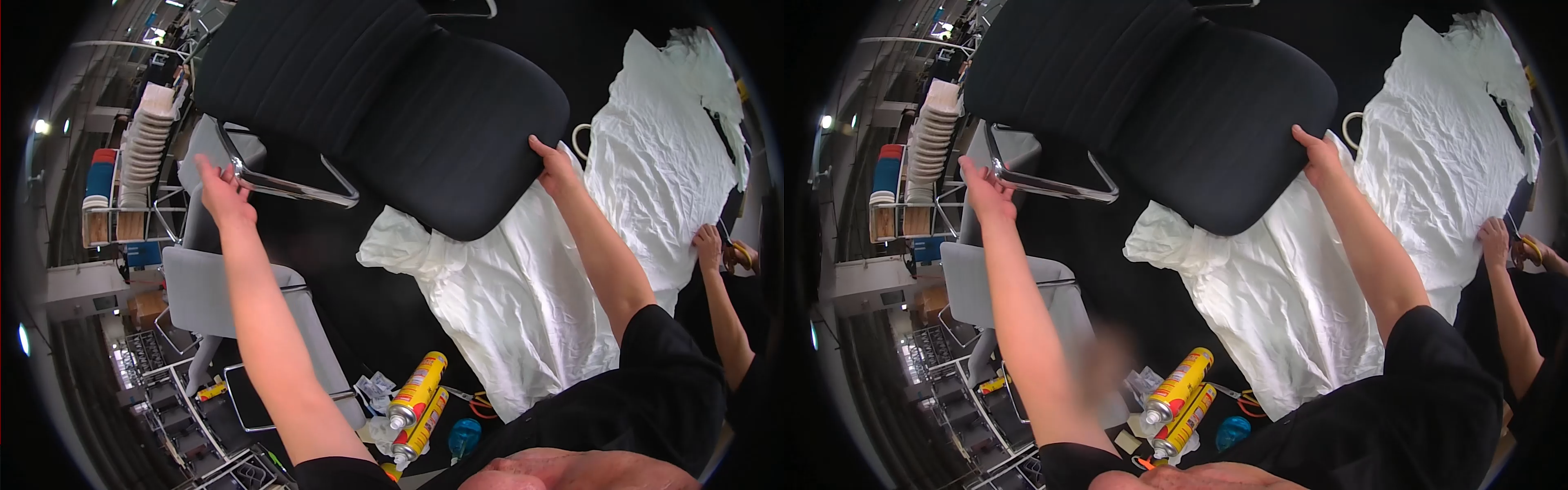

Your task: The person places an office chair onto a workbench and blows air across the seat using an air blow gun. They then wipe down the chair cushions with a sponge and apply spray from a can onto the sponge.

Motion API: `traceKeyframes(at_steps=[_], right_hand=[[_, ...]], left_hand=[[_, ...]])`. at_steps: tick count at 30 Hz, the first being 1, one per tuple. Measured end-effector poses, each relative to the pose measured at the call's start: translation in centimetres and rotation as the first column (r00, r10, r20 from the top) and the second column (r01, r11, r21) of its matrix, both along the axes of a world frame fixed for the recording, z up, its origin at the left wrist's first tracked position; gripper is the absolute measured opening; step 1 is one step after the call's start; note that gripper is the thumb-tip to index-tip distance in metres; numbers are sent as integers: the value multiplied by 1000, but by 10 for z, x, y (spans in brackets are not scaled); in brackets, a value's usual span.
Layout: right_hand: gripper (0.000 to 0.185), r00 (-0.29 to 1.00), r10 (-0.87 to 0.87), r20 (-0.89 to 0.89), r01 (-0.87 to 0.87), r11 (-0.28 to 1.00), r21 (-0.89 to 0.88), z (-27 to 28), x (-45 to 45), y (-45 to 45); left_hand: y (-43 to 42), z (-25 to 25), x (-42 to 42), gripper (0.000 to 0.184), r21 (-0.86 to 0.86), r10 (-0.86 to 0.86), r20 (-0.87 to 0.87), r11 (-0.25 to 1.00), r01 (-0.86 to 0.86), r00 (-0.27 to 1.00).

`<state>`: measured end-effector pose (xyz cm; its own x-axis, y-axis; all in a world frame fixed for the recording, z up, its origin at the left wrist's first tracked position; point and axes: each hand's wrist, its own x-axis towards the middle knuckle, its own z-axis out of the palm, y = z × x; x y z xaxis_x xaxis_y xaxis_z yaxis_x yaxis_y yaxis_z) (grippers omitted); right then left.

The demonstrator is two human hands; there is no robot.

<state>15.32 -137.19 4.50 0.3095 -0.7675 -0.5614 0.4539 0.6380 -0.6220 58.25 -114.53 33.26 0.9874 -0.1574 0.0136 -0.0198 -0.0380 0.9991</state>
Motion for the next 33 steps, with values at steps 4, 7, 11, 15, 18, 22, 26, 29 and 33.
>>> traceKeyframes(at_steps=[4, 7, 11, 15, 18, 22, 26, 29, 33], right_hand=[[54, 996, -65, -59, 62, 997, -42, 0, 3, 9], [55, 998, -52, -44, 45, 988, -149, -12, 0, 9], [58, 993, -53, -103, 40, 991, -127, -3, 1, 16], [67, 987, -131, -96, 129, 991, -31, 12, 10, 8], [78, 977, -181, -118, 186, 982, 36, 0, 2, 1], [80, 999, -44, 5, 44, 999, 10, -27, -12, -4], [76, 982, 132, 132, -125, 990, -63, -56, -17, -17], [76, 945, 226, 238, -224, 974, -39, 6, -25, 35], [73, 942, 159, 296, -125, 984, -129, 59, -19, 90]], left_hand=[[-12, 26, 109, 77, 270, -161, 96, 954, 129, 982], [-63, 57, 146, 65, 345, -305, 245, 915, 211, 921], [-112, 69, 128, 69, 160, -556, 106, 828, 538, 824], [-123, 70, 156, 68, 127, -525, 37, 847, 517, 851], [-107, 92, 126, 57, 207, -409, 228, 907, 366, 884], [-59, 156, 20, 49, 142, -352, 343, 936, 323, 871], [47, 207, -157, 39, 189, -252, 617, 967, 170, 746], [152, 269, -230, 26, 141, -288, 696, 953, 268, 658], [290, 335, -359, 48, 428, -546, 835, 579, -694, 60]])
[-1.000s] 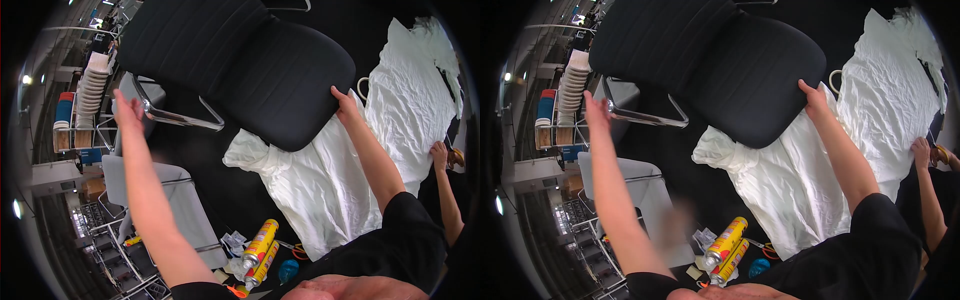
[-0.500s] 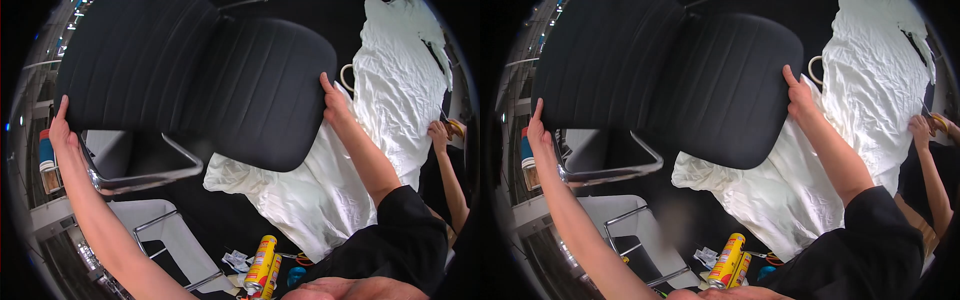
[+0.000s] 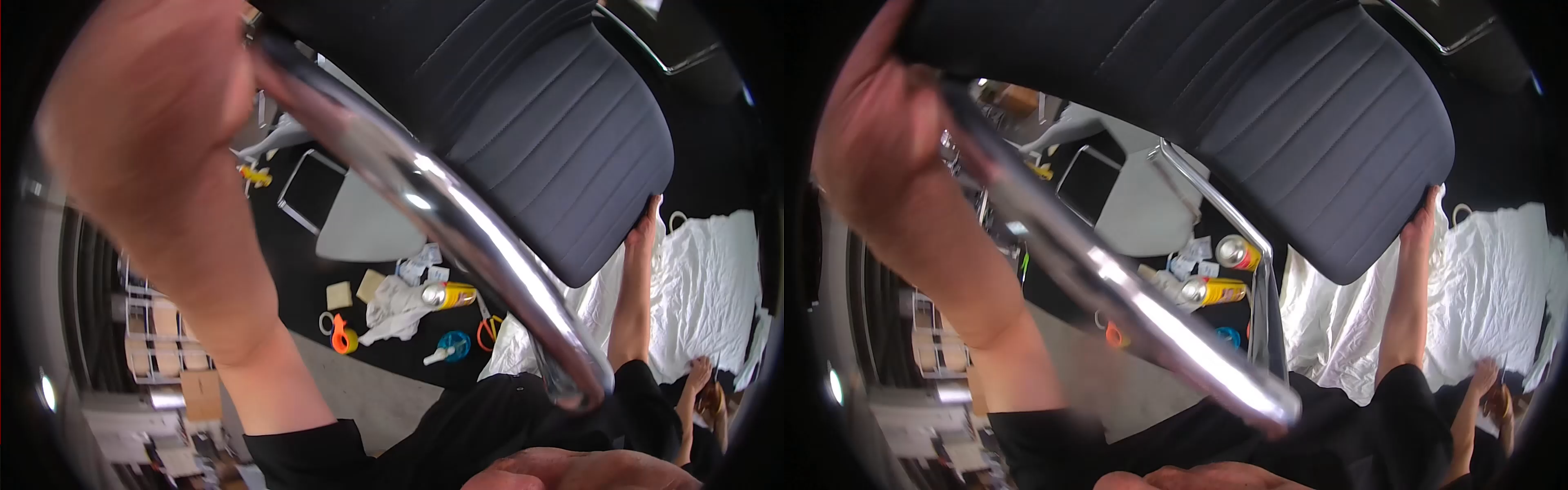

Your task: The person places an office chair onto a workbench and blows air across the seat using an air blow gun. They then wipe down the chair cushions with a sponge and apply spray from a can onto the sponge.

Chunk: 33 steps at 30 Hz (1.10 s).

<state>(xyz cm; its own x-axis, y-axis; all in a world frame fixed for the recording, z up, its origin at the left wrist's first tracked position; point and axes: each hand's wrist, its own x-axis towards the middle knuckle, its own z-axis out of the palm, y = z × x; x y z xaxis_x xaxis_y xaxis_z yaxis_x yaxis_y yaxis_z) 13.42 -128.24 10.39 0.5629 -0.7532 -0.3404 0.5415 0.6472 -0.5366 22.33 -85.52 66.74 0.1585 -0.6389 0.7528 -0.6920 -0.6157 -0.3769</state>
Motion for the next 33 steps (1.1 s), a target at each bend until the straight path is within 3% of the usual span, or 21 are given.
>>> traceKeyframes(at_steps=[1, 3, 4, 6, 7, 9, 10, 14, 17, 19, 21, 23, 24, 26, 27, 29, 31, 33], right_hand=[[73, 999, 42, 33, -41, 999, -15, 16, 10, 10], [69, 986, 117, 116, -115, 993, -23, 34, 12, 42], [69, 981, 139, 135, -137, 990, -26, 46, 12, 55], [67, 980, 115, 164, -108, 993, -50, 83, 9, 72], [67, 981, 100, 169, -91, 994, -57, 97, 4, 83], [69, 965, 151, 213, -131, 986, -105, 127, -9, 97], [69, 973, 144, 178, -122, 984, -126, 151, -20, 114], [67, 973, 146, 180, -109, 974, -197, 214, -57, 191], [57, 974, 120, 194, -68, 964, -257, 216, -62, 236], [46, 952, 187, 245, -73, 910, -409, 207, -58, 271], [39, 979, 103, 174, 3, 851, -525, 214, -52, 340], [40, 979, 202, -16, -165, 752, -638, 245, -52, 425], [42, 960, 275, -56, -243, 712, -659, 239, -40, 442], [45, 918, 358, -171, -369, 615, -696, 235, -23, 486], [46, 896, 370, -247, -427, 558, -712, 232, -13, 506], [46, 839, 514, -180, -489, 565, -665, 220, 18, 558], [48, 763, 588, -268, -590, 464, -661, 224, 40, 622], [46, 730, 626, -273, -627, 456, -631, 205, 67, 671]], left_hand=[[30, 20, -23, 48, -15, 42, 33, 999, -41, 999], [89, 61, -60, 53, -68, -154, -355, 988, 139, 922], [115, 81, -74, 56, -131, -266, -520, 964, 232, 812], [156, 108, -111, 61, -320, -482, -736, 866, 383, 476], [170, 103, -126, 65, -361, -543, -653, 836, 414, 527], [198, 92, -144, 59, -524, -484, -639, 843, 123, 598], [220, 78, -162, 60, -454, -430, -674, 883, 122, 601], [338, 31, -187, 69, -563, -465, -592, 823, 74, 658], [443, -14, -203, 65, -583, -385, -647, 806, -102, 658], [508, -55, -217, 57, -639, -269, -619, 719, -273, 738], [578, -100, -227, 58, -698, -200, -565, 633, -335, 800], [640, -139, -245, 56, -753, -216, -582, 507, -420, 784], [648, -157, -252, 41, -787, -190, -570, 405, -466, 799], [684, -188, -268, 35, -768, -177, -633, 269, -581, 754], [696, -208, -272, 35, -773, -172, -626, 265, -576, 761], [740, -233, -279, 30, -733, -166, -680, 187, -654, 714], [800, -247, -279, 29, -712, -180, -701, 119, -692, 690], [834, -266, -269, 28, -672, -190, -734, 69, -737, 652]])
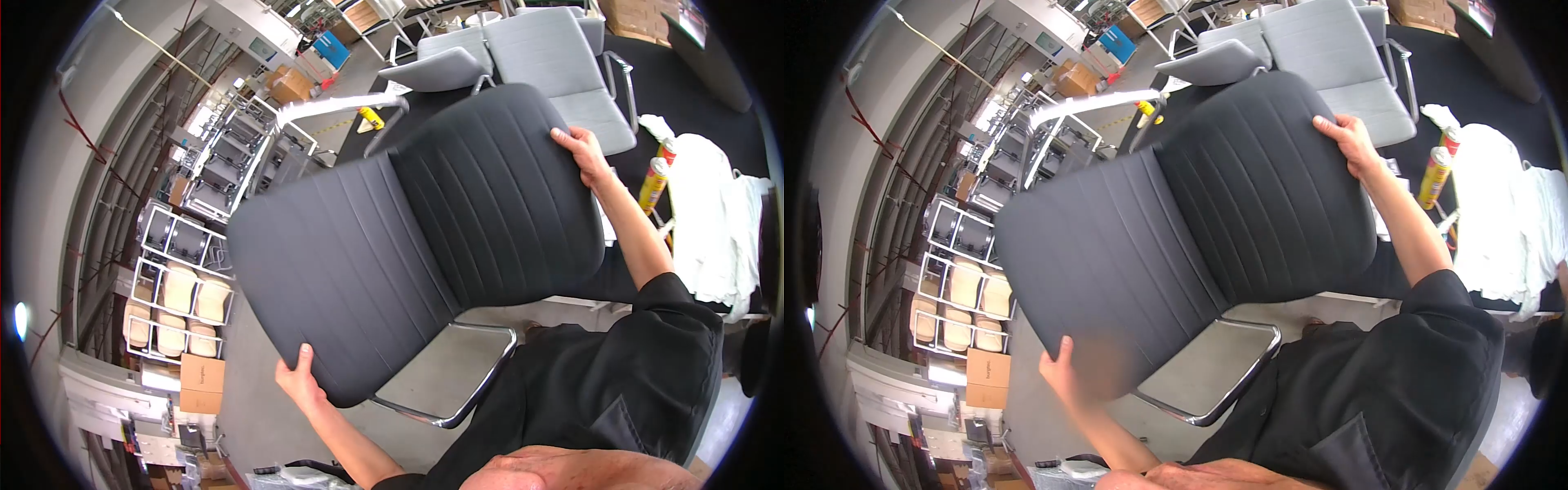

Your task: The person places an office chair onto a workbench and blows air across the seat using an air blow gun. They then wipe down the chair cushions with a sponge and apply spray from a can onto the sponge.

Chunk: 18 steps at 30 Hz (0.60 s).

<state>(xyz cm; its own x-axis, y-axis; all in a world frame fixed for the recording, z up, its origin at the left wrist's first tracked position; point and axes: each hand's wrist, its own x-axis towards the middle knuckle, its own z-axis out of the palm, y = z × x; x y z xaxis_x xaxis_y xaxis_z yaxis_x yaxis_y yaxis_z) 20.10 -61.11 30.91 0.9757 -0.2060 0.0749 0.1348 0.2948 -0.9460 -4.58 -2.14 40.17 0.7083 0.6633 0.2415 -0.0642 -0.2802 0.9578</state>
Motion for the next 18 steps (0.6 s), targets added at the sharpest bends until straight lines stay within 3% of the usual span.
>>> traceKeyframes(at_steps=[2, 6, 7, 8, 10, 11, 12, 13, 14, 16, 18], right_hand=[[46, 1000, 16, -21, -16, 1000, 9, -23, 33, 36], [46, 991, 99, -88, -96, 995, 40, -53, 90, 93], [46, 989, 109, -99, -107, 994, 26, -64, 107, 101], [46, 987, 116, -113, -114, 993, 19, -77, 121, 115], [46, 992, 47, -120, -45, 999, 22, -79, 146, 138], [45, 986, 34, -162, -40, 999, -36, -67, 149, 151], [45, 981, 16, -196, -37, 994, -103, -53, 146, 158], [48, 981, 8, -192, -40, 986, -161, -80, 176, 153], [48, 979, -11, -201, -25, 984, -179, -73, 193, 155], [52, 967, -118, -224, 20, 918, -396, -45, 218, 165], [55, 958, -180, -225, 63, 892, -447, -27, 237, 169]], left_hand=[[25, -15, 21, 27, 15, 122, -170, 992, -122, 978], [74, -45, 72, 27, -16, 119, -216, 992, -125, 969], [94, -59, 86, 31, 15, 110, -229, 994, -110, 967], [102, -74, 103, 34, 152, 151, -168, 980, -126, 974], [140, -93, 150, 36, -63, 86, -202, 993, -101, 976], [142, -96, 166, 34, 74, 130, -213, 990, -116, 968], [155, -98, 170, 34, 67, 115, -229, 993, -102, 967], [167, -112, 188, 33, -91, 61, -212, 993, -82, 975], [184, -129, 210, 33, -249, 10, -198, 967, -60, 980], [215, -164, 248, 32, -326, -24, -253, 943, -62, 967], [215, -179, 286, 33, -347, -40, -336, 934, -84, 941]])
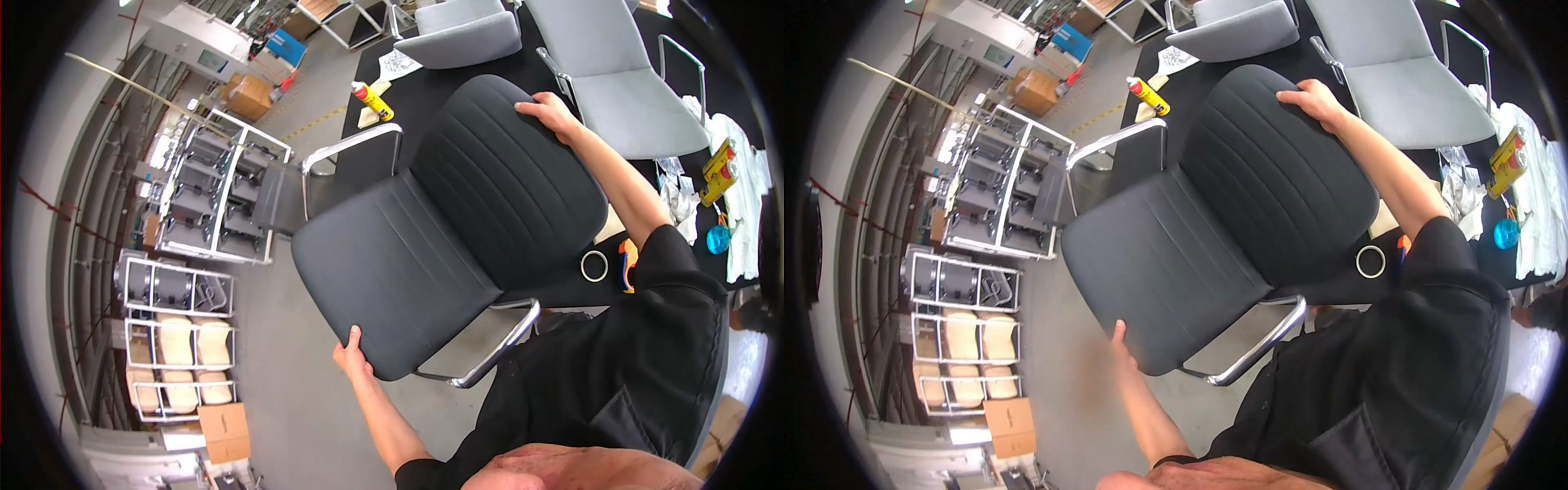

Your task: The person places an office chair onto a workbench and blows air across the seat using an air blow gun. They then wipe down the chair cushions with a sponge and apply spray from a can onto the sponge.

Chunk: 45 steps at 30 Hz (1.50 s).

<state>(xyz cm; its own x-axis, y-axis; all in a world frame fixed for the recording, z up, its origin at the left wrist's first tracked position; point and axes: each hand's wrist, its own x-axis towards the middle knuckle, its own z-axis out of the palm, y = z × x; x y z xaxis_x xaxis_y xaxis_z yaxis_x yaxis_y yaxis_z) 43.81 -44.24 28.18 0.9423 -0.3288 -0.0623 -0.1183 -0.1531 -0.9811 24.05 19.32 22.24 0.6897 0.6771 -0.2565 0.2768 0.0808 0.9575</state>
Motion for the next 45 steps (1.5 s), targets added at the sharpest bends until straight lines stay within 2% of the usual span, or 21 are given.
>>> traceKeyframes(at_steps=[3, 5, 8, 10, 14, 18, 21, 23, 25, 27, 29, 30, 32, 33, 35, 38, 40, 41, 43, 44, 45], right_hand=[[53, 999, -42, -35, 32, 965, -259, 7, 32, 7], [53, 995, -66, -78, 41, 954, -295, 23, 43, 14], [55, 986, -162, -27, 139, 913, -384, 42, 55, 41], [59, 982, -152, -114, 40, 753, -657, 52, 69, 51], [68, 999, 22, 41, 24, 520, -854, 51, 94, 54], [76, 980, -89, 180, 198, 260, -945, 49, 10, 74], [69, 966, -205, 159, 215, 289, -933, 21, -31, 72], [58, 918, -381, -108, 83, 451, -889, 21, -39, 67], [51, 973, -225, 47, 141, 422, -896, 2, -20, 37], [60, 963, -244, -111, -21, 344, -939, 41, 19, 52], [39, 973, -14, 232, 229, 241, -943, 49, 57, 57], [60, 995, -53, -87, -64, 334, -940, 93, 70, 78], [47, 911, 162, 378, 297, 377, -877, 95, 71, 92], [47, 916, 153, 370, 288, 391, -874, 97, 53, 100], [44, 833, 298, 466, 178, 653, -736, 119, 13, 124], [38, 870, 338, 359, 44, 672, -740, 125, -51, 132], [22, 897, 198, 394, 99, 780, -617, 110, -89, 143], [14, 895, 139, 424, 138, 818, -559, 93, -108, 143], [23, 925, 56, 377, 149, 858, -492, 89, -164, 163], [22, 976, 28, 214, 33, 961, -276, 87, -192, 182], [29, 974, 179, 136, -123, 930, -346, 76, -218, 189]], left_hand=[[-8, -14, 56, 35, -22, -88, -17, 996, 87, 996], [20, -35, 89, 40, -145, -241, 27, 959, 242, 970], [32, -49, 122, 45, -110, -328, -99, 942, 317, 939], [41, -52, 131, 48, -151, -388, -119, 917, 370, 914], [51, -44, 147, 56, -229, -494, -183, 862, 451, 850], [60, -58, 155, 56, -338, -500, -207, 843, 418, 841], [54, -59, 144, 55, -334, -479, -182, 852, 404, 859], [48, -50, 132, 55, -297, -477, -183, 860, 414, 860], [31, -35, 124, 54, -299, -442, -181, 876, 379, 879], [17, -40, 111, 54, -373, -435, -185, 861, 347, 881], [0, -44, 92, 55, -438, -422, -200, 846, 305, 884], [-15, -46, 83, 56, -494, -394, -175, 828, 266, 902], [-40, -46, 64, 58, -531, -364, -171, 817, 225, 916], [-56, -41, 52, 61, -563, -380, -185, 797, 219, 906], [-79, -37, 30, 64, -601, -391, -193, 772, 206, 900], [-82, -40, 9, 66, -670, -467, -202, 707, 227, 861], [-53, -45, 15, 65, -845, -661, -159, 475, 245, 733], [-53, -34, 30, 63, -722, -573, -190, 632, 282, 798], [-13, -48, 75, 64, -520, -546, -66, 733, 438, 836], [0, -41, 101, 65, -364, -515, -149, 822, 437, 844], [10, -34, 129, 66, -194, -470, -217, 880, 434, 856]])
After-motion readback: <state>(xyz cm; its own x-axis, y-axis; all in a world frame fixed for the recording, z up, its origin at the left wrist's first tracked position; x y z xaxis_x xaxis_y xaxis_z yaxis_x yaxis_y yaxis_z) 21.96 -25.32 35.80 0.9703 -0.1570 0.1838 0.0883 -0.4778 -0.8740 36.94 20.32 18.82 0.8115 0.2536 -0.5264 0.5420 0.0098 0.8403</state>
